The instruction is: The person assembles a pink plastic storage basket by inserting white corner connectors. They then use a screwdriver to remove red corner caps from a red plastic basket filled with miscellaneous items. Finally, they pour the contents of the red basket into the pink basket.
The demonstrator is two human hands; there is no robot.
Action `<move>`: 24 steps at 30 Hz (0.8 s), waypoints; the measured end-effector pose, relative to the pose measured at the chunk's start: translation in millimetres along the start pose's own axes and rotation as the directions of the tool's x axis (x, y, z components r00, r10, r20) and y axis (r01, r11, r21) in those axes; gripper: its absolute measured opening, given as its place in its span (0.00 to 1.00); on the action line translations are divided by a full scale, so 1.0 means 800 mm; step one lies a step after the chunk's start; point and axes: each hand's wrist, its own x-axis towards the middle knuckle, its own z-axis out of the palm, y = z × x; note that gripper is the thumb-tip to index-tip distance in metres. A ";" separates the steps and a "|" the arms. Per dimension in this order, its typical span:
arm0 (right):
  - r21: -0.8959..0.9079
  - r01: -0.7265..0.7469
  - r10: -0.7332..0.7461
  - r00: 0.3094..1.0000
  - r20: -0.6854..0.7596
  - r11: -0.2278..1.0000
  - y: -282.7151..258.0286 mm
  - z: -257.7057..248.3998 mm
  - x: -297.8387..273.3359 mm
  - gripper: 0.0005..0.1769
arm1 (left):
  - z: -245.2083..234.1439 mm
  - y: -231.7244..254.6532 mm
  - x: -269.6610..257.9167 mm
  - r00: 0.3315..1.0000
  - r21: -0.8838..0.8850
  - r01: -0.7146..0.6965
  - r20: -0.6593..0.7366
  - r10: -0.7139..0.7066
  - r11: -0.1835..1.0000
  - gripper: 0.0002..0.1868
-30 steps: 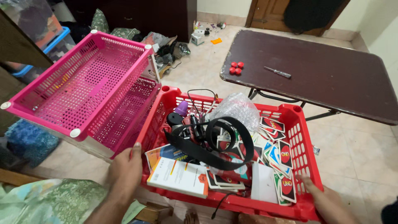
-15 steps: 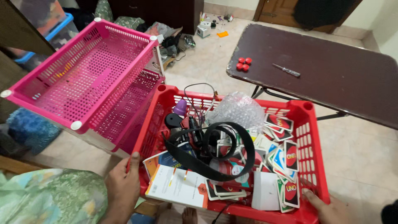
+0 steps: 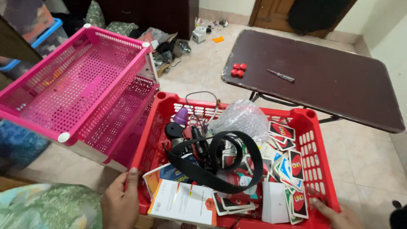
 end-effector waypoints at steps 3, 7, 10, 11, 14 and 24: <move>0.179 -0.076 0.078 0.997 -0.008 0.981 -0.015 0.015 -0.007 0.31 | -0.010 0.001 0.025 0.994 0.048 0.043 0.102 -0.048 0.998 0.25; 0.415 -0.032 0.017 0.999 0.039 0.909 -0.046 0.038 -0.021 0.30 | -0.023 0.004 0.075 0.959 0.268 0.124 0.216 -0.185 0.955 0.30; 0.253 -0.044 0.049 0.999 -0.010 0.967 -0.064 0.050 -0.043 0.28 | -0.018 0.026 0.120 0.926 0.029 0.132 0.352 -0.134 0.991 0.33; 0.147 -0.055 0.061 0.997 -0.036 0.988 -0.070 0.048 -0.053 0.28 | -0.008 0.038 0.135 0.891 -0.112 0.204 0.434 -0.137 0.972 0.35; 0.474 -0.112 0.097 0.994 0.055 0.873 -0.093 0.057 -0.077 0.29 | 0.027 0.088 0.183 0.589 -0.217 0.547 0.786 -0.187 0.808 0.41; 0.403 -0.132 0.103 0.990 0.093 0.906 -0.109 0.046 -0.109 0.30 | 0.068 0.156 0.234 0.473 -0.081 0.544 0.852 -0.226 0.835 0.44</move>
